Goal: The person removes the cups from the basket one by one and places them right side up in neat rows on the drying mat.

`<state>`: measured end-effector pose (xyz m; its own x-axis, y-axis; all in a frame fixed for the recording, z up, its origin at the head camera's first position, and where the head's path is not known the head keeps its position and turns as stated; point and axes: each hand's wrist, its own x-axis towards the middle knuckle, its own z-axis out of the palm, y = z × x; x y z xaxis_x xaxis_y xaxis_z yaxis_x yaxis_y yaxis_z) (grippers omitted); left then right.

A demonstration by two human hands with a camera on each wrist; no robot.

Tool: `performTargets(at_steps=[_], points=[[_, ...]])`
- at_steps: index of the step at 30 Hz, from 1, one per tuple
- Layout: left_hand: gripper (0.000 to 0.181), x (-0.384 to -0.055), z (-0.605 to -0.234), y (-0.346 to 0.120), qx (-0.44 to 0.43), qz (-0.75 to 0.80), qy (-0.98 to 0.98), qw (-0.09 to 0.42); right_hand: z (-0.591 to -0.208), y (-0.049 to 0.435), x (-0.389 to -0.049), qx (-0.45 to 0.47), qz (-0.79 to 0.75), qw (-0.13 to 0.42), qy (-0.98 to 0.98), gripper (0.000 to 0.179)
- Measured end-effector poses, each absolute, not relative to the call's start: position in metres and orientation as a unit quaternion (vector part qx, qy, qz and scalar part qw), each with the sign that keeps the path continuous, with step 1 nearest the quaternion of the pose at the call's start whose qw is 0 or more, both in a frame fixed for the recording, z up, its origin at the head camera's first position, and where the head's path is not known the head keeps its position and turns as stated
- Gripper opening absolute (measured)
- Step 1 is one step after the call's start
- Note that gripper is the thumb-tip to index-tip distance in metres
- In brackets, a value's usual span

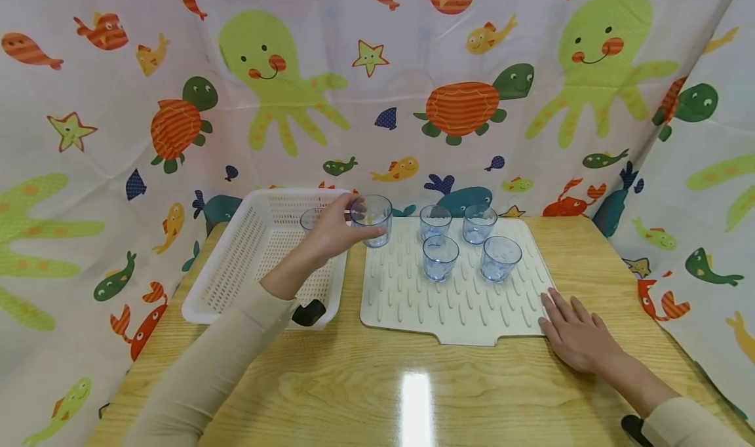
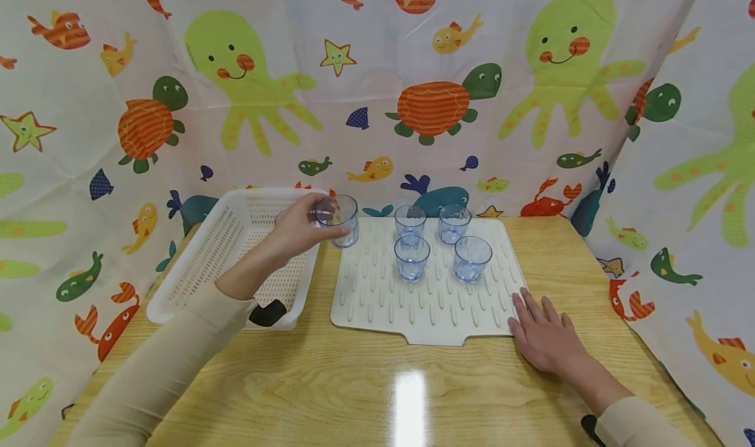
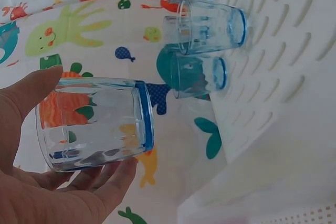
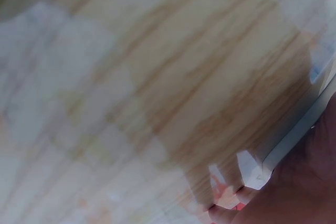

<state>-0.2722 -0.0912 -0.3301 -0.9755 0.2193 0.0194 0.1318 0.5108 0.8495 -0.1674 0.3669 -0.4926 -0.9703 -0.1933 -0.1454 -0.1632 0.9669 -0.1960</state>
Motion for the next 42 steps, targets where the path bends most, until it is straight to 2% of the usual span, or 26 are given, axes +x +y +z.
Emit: performTargets(at_steps=[14, 30, 42], points=[[0.084, -0.281, -0.332, -0.072, 0.099, 0.525, 0.842, 0.08, -0.493, 0.367, -0.167, -0.091, -0.102, 0.084, 0.987, 0.069], [0.083, -0.298, -0.336, -0.054, 0.059, 0.552, 0.826, 0.094, -0.494, 0.367, -0.166, -0.092, -0.103, 0.079, 0.987, 0.068], [0.083, -0.318, -0.35, -0.043, 0.023, 0.57, 0.817, 0.086, -0.496, 0.366, -0.166, -0.093, -0.1, 0.061, 0.989, 0.067]])
